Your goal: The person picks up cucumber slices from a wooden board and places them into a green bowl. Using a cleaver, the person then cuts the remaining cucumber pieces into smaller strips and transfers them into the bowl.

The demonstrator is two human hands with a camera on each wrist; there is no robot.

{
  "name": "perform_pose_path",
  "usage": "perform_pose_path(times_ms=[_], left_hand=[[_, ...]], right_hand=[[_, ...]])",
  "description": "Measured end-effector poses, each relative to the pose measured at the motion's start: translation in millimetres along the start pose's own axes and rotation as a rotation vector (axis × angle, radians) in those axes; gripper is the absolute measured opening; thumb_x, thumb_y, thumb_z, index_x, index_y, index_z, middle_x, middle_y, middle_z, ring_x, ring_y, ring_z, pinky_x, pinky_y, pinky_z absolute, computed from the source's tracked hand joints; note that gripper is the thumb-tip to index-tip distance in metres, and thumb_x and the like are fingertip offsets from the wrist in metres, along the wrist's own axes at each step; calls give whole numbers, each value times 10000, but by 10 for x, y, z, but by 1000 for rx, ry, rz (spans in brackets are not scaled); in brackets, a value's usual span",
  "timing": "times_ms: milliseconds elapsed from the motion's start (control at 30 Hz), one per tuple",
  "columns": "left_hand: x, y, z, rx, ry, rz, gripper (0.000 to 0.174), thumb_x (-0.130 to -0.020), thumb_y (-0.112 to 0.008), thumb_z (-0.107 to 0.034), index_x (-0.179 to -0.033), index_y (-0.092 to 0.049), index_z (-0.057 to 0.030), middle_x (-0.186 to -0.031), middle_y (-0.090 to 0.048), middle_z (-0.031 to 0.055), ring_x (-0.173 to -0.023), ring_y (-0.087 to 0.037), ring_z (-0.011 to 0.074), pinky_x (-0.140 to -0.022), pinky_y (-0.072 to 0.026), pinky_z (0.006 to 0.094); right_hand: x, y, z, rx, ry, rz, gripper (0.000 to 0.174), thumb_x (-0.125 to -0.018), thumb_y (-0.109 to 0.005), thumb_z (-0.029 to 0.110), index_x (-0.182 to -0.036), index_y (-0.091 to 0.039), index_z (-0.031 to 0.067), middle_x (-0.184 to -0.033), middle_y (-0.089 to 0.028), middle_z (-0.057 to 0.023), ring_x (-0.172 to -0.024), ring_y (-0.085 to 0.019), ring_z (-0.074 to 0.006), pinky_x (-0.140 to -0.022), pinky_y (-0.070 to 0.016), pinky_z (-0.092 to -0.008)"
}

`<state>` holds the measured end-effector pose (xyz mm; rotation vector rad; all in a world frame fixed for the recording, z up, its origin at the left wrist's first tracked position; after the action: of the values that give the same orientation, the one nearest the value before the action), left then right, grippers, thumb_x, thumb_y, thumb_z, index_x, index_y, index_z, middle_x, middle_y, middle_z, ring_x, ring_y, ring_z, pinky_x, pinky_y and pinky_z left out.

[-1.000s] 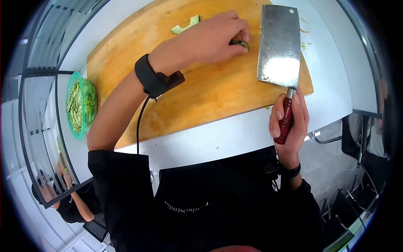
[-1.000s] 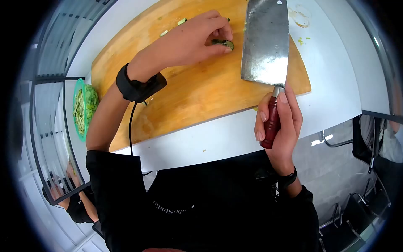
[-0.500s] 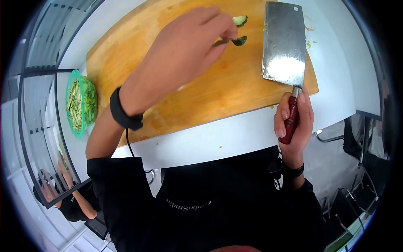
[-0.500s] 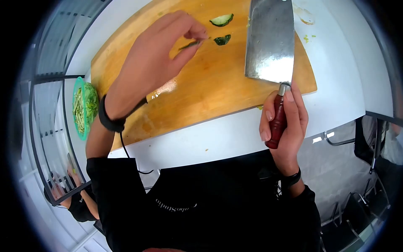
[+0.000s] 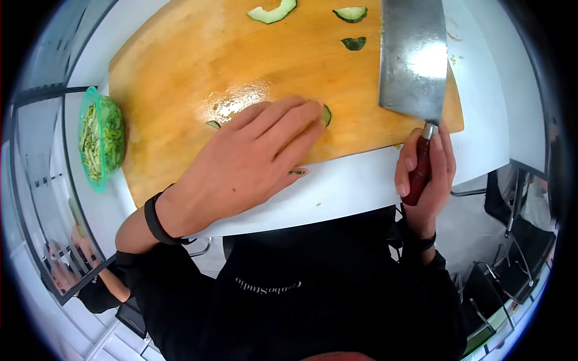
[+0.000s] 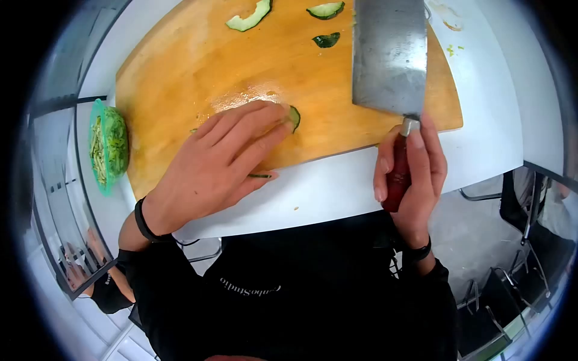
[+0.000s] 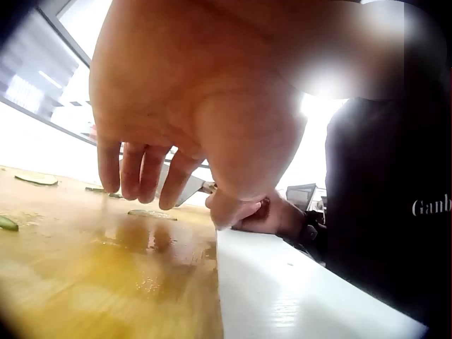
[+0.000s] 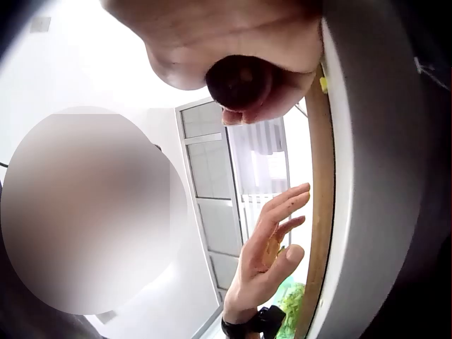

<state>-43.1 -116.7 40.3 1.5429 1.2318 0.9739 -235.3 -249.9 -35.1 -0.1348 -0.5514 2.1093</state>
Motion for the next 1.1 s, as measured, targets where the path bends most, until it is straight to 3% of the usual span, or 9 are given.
perform_pose_path(times_ms=[300,600,867,967,1100], left_hand=[[124,-205,-36,-152,10,2,795,-747,-794,-257,-1441,-512,10,-1541,-470,127,-1418,-472,279,-1135,-430,388],[233,-339,-2,-145,32,3,824,-816,-744,-280,-1528,-428,-11,-1576,-415,125,-1463,-414,270,-1164,-406,383],[254,-329,-17,-238,36,14,782,-865,-711,-302,-1536,-428,-20,-1532,-448,122,-1459,-412,267,-1184,-387,381],[253,-304,-8,-287,1,4,763,-876,-703,-303,-1531,-435,-19,-1525,-457,125,-1461,-410,267,-1189,-382,383],[272,-299,-14,-324,-14,22,735,-887,-692,-292,-1522,-447,-15,-1516,-467,127,-1463,-409,271,-1196,-373,390]], right_hand=[[139,-224,43,352,61,217,488,-1078,-455,137,-1527,-429,-52,-695,-564,-79,-458,-449,-82,-446,-374,-219],[173,-469,457,830,133,501,400,-1018,-559,82,-1373,-597,-100,-702,-637,-25,-512,-542,-65,-508,-379,-207],[21,-779,472,926,-15,430,410,-1032,-548,63,-1418,-564,-75,-680,-591,-1,-527,-517,-46,-511,-374,-209],[-154,-1006,364,936,21,506,456,-1076,-472,103,-1504,-478,-55,-634,-543,-31,-473,-465,-69,-475,-335,-218],[-298,-1186,297,925,70,528,449,-1078,-456,75,-1501,-466,-74,-634,-534,-22,-479,-456,-64,-476,-322,-215]])
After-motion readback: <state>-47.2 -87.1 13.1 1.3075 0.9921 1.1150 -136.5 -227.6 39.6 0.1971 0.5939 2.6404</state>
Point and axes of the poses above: each hand's wrist, its own x-axis away from the middle knuckle, its own y-axis out of the back of the hand, z = x × y, the point moved 6 cm from there along -x, towards the middle knuckle
